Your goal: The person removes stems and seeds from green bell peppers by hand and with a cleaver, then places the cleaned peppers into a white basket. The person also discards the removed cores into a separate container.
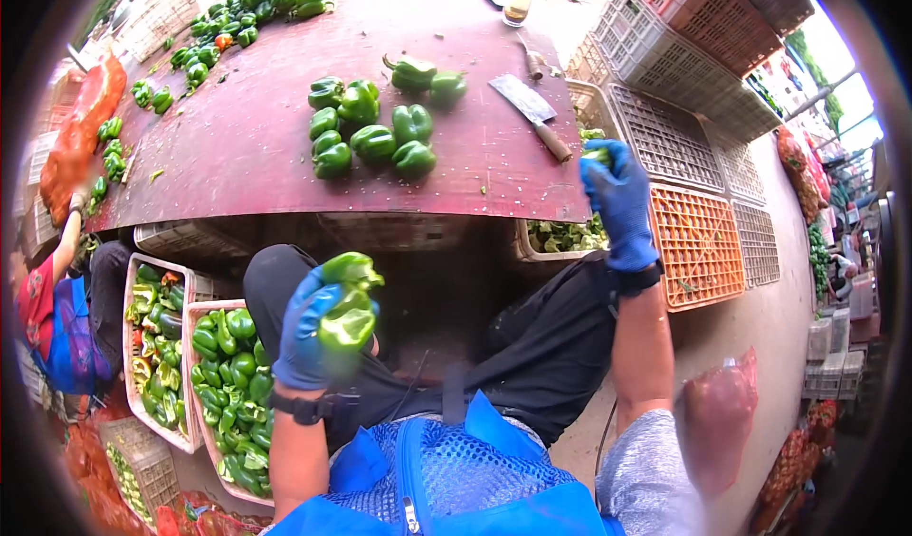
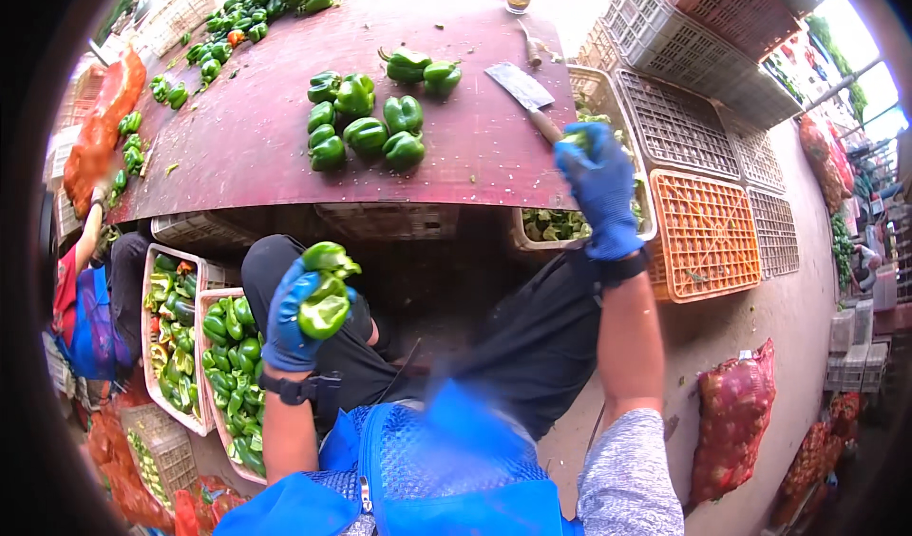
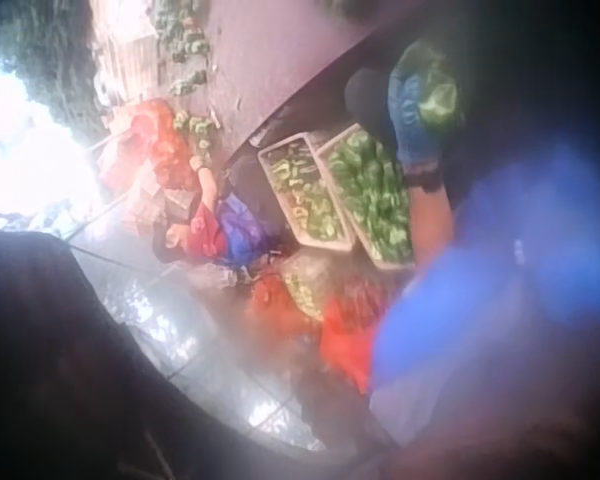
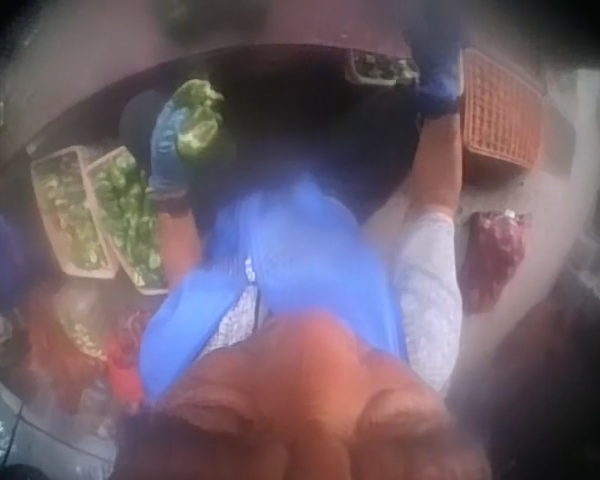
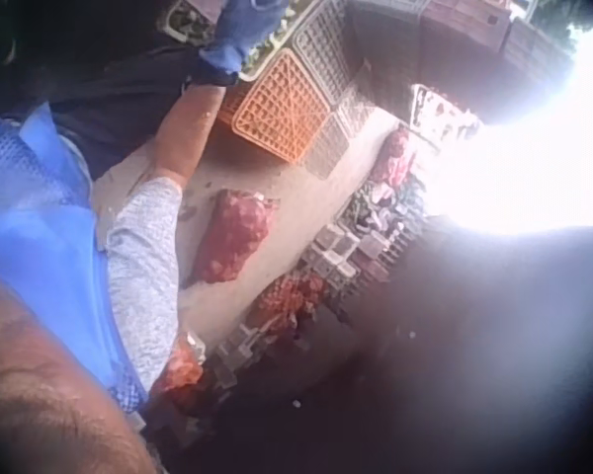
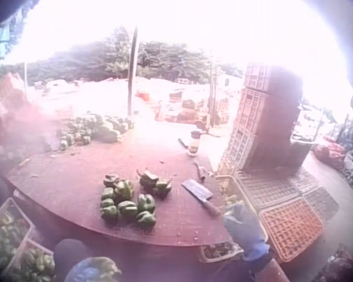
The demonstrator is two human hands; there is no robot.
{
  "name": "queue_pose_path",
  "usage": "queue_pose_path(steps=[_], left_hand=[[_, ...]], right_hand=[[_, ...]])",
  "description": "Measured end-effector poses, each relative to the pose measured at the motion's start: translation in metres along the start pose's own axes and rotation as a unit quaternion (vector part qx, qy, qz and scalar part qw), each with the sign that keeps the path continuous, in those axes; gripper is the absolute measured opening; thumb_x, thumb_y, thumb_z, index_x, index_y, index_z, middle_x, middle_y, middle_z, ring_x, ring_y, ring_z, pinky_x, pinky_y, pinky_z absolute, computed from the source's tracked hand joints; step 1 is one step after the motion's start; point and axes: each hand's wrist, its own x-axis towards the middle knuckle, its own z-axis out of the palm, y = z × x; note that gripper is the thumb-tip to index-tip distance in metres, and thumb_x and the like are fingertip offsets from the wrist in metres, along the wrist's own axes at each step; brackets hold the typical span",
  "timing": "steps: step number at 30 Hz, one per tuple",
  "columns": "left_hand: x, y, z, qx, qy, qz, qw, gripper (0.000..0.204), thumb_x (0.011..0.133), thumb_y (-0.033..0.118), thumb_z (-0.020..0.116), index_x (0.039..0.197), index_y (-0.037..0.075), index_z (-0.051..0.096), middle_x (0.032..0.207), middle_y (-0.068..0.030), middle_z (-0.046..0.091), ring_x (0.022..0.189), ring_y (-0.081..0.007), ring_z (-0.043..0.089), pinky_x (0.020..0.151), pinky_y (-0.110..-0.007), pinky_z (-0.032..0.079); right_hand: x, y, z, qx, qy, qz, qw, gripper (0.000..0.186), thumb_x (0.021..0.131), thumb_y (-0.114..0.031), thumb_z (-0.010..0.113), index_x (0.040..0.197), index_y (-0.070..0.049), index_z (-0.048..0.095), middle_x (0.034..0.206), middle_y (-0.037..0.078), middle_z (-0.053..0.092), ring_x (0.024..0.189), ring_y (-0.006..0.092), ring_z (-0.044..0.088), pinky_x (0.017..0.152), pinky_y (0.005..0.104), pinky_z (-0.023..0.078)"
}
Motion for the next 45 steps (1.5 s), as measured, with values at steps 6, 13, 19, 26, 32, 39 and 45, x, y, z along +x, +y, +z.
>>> queue_pose_path(steps=[6, 13, 19, 26, 32, 39, 45], left_hand=[[-0.026, 0.054, -0.03, 0.071, 0.082, 0.073, 0.991, 0.039, 0.097, 0.017, 0.057, 0.133, 0.001, 0.059, 0.118, -0.0119, 0.069, 0.092, -0.0219, 0.071, 0.08, -0.034, 0.062], [-0.079, 0.077, -0.107, -0.013, 0.119, 0.141, 0.983, 0.037, 0.103, 0.01, 0.049, 0.138, 0.0, 0.053, 0.124, -0.0143, 0.067, 0.102, -0.029, 0.07, 0.09, -0.042, 0.059], [-0.166, 0.074, -0.213, 0.185, 0.371, 0.174, 0.893, 0.025, 0.096, 0.008, 0.065, 0.12, 0.002, 0.065, 0.107, -0.0028, 0.07, 0.096, -0.0126, 0.067, 0.086, -0.026, 0.055], [-0.259, 0.06, -0.299, 0.261, 0.552, 0.188, 0.769, 0.031, 0.091, 0.01, 0.074, 0.12, 0.002, 0.066, 0.106, -0.0028, 0.071, 0.092, -0.0108, 0.066, 0.082, -0.025, 0.055], [-0.303, 0.059, -0.308, 0.386, 0.6, 0.127, 0.688, 0.025, 0.091, 0.009, 0.073, 0.114, 0.001, 0.066, 0.103, -0.0046, 0.07, 0.087, -0.0101, 0.065, 0.079, -0.025, 0.055], [-0.379, 0.03, -0.282, 0.244, 0.634, 0.128, 0.723, 0.026, 0.089, 0.006, 0.072, 0.114, 0.001, 0.066, 0.103, -0.0063, 0.071, 0.088, -0.0124, 0.066, 0.081, -0.028, 0.056], [-0.383, 0.007, -0.325, 0.425, 0.703, 0.053, 0.567, 0.043, 0.084, 0.02, 0.078, 0.12, 0.001, 0.063, 0.11, -0.016, 0.071, 0.095, -0.0249, 0.069, 0.085, -0.038, 0.056]], right_hand=[[0.051, 0.034, -0.1, -0.083, 0.154, 0.059, 0.983, 0.022, 0.094, -0.018, 0.07, 0.113, -0.009, 0.067, 0.085, 0.0, 0.066, 0.061, 0.0048, 0.058, 0.05, 0.0194, 0.047], [0.15, 0.14, -0.17, -0.389, 0.118, -0.151, 0.901, 0.038, 0.095, -0.034, 0.069, 0.122, -0.007, 0.068, 0.108, 0.01, 0.071, 0.085, 0.0288, 0.068, 0.077, 0.0386, 0.056], [0.115, 0.123, -0.082, -0.09, -0.046, 0.065, 0.993, 0.039, 0.101, -0.035, 0.065, 0.131, -0.011, 0.063, 0.097, -0.003, 0.064, 0.066, 0.0042, 0.055, 0.051, 0.017, 0.042], [0.104, 0.085, 0.018, -0.181, -0.248, -0.015, 0.952, 0.035, 0.102, -0.02, 0.063, 0.135, -0.008, 0.063, 0.101, -0.003, 0.065, 0.07, 0.0028, 0.051, 0.059, 0.0197, 0.043], [0.106, 0.071, 0.034, -0.232, -0.341, -0.062, 0.909, 0.037, 0.102, -0.013, 0.06, 0.138, -0.004, 0.061, 0.12, 0.002, 0.065, 0.104, 0.011, 0.059, 0.087, 0.0259, 0.05], [0.094, 0.057, 0.076, -0.29, -0.346, -0.028, 0.892, 0.037, 0.103, -0.017, 0.062, 0.137, -0.003, 0.061, 0.126, 0.005, 0.067, 0.109, 0.0134, 0.06, 0.094, 0.0288, 0.048], [0.095, 0.079, 0.092, -0.281, -0.369, -0.104, 0.88, 0.034, 0.102, -0.014, 0.062, 0.134, 0.0, 0.062, 0.125, 0.009, 0.07, 0.11, 0.0162, 0.064, 0.096, 0.0317, 0.049]])
